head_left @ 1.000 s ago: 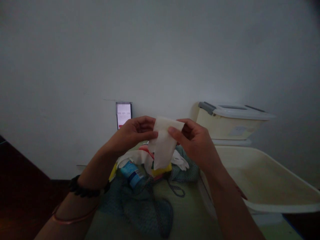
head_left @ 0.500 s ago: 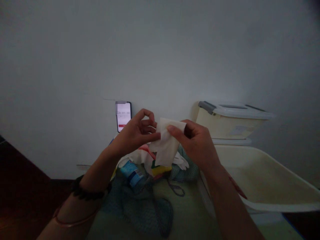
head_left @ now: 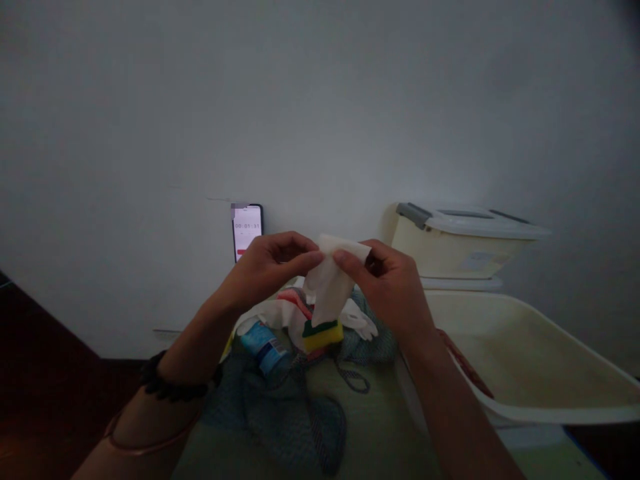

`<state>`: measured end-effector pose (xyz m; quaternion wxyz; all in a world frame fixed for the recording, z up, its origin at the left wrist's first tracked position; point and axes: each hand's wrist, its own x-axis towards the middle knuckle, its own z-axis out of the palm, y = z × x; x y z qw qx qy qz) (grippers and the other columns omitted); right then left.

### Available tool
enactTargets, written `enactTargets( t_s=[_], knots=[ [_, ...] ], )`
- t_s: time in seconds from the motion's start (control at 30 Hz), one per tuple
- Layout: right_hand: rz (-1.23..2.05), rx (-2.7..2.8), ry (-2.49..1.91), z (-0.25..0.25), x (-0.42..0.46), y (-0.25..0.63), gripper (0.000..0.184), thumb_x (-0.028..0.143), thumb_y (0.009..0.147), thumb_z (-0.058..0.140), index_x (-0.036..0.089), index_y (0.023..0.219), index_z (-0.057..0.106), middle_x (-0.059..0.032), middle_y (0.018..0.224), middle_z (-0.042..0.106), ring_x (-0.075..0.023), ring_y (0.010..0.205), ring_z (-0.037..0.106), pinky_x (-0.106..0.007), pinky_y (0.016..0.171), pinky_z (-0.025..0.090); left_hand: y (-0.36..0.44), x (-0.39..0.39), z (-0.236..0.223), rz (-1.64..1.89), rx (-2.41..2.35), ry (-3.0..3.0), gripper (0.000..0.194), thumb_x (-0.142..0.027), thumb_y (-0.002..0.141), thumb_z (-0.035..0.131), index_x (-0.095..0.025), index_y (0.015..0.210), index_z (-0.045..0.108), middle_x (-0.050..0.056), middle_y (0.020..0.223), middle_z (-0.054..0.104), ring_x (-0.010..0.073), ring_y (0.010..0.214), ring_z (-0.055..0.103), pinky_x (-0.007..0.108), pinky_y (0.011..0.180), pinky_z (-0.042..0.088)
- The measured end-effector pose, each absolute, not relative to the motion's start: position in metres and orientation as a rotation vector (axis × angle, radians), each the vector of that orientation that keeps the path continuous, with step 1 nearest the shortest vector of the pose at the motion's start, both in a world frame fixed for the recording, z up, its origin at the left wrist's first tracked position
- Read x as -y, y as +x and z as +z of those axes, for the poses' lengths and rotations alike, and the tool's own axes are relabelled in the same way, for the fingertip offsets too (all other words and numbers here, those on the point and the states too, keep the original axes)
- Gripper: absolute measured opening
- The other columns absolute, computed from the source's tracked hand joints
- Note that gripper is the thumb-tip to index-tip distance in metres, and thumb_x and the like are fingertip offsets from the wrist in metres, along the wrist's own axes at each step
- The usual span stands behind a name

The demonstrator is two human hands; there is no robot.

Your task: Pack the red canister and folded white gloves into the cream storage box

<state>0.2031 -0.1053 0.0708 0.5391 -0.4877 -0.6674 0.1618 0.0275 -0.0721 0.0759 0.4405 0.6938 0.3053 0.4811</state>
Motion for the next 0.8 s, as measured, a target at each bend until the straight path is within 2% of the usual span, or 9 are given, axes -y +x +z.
enactTargets(
  t_s=[0.2, 0.37, 0.53, 0.73, 0.8],
  knots=[
    [0.38, 1.601, -1.153, 0.0693, 0.1043, 0.2012, 0.026, 0.042, 0.078, 0.062, 0.017, 0.071, 0.062, 0.0027, 0.061, 0.048, -0.0089, 0.055, 0.041, -0.022, 0.05, 0.035, 0.0286, 0.07, 0.0745, 1.199, -0.776, 1.76, 0.016, -0.028, 0.069, 0.073, -0.014, 0.071, 0.066, 0.001, 0.069, 0.065, 0.0114, 0.063, 0.06, 0.022, 0.06, 0.049],
    [0.534, 1.59, -1.096, 0.0678, 0.1018, 0.2048, 0.03, 0.044, 0.075, 0.065, 0.017, 0.087, 0.064, 0.0021, 0.065, 0.053, -0.0089, 0.055, 0.047, -0.021, 0.049, 0.038, 0.027, 0.0711, 0.0757, 1.259, -0.774, 1.661, 0.015, -0.026, 0.07, 0.073, -0.015, 0.071, 0.064, -0.002, 0.066, 0.063, 0.0082, 0.06, 0.057, 0.017, 0.056, 0.046],
    [0.561, 1.623, -1.069, 0.0666, 0.1004, 0.2063, 0.029, 0.043, 0.076, 0.065, 0.018, 0.091, 0.066, 0.0021, 0.065, 0.056, -0.0088, 0.053, 0.047, -0.022, 0.048, 0.039, 0.0265, 0.0706, 0.0745, 1.269, -0.771, 1.634, 0.017, -0.024, 0.068, 0.074, -0.016, 0.074, 0.061, -0.002, 0.069, 0.065, 0.009, 0.061, 0.06, 0.017, 0.056, 0.047],
    [0.538, 1.575, -1.061, 0.0654, 0.1006, 0.2043, 0.025, 0.04, 0.077, 0.063, 0.018, 0.086, 0.067, 0.0013, 0.063, 0.058, -0.0099, 0.053, 0.048, -0.023, 0.049, 0.04, 0.0289, 0.0722, 0.0741, 1.09, -0.686, 1.553, 0.04, -0.02, 0.067, 0.075, -0.021, 0.098, 0.05, 0.0, 0.082, 0.072, 0.0156, 0.07, 0.068, 0.022, 0.058, 0.054],
    [0.512, 1.575, -1.075, 0.0645, 0.1, 0.2042, 0.023, 0.039, 0.077, 0.063, 0.018, 0.085, 0.068, 0.0016, 0.062, 0.057, -0.0097, 0.053, 0.047, -0.022, 0.048, 0.038, 0.0291, 0.0723, 0.073, 0.911, -0.684, 1.557, 0.038, -0.022, 0.069, 0.073, -0.02, 0.1, 0.053, 0.003, 0.083, 0.073, 0.0172, 0.07, 0.069, 0.024, 0.058, 0.055]
  ],
)
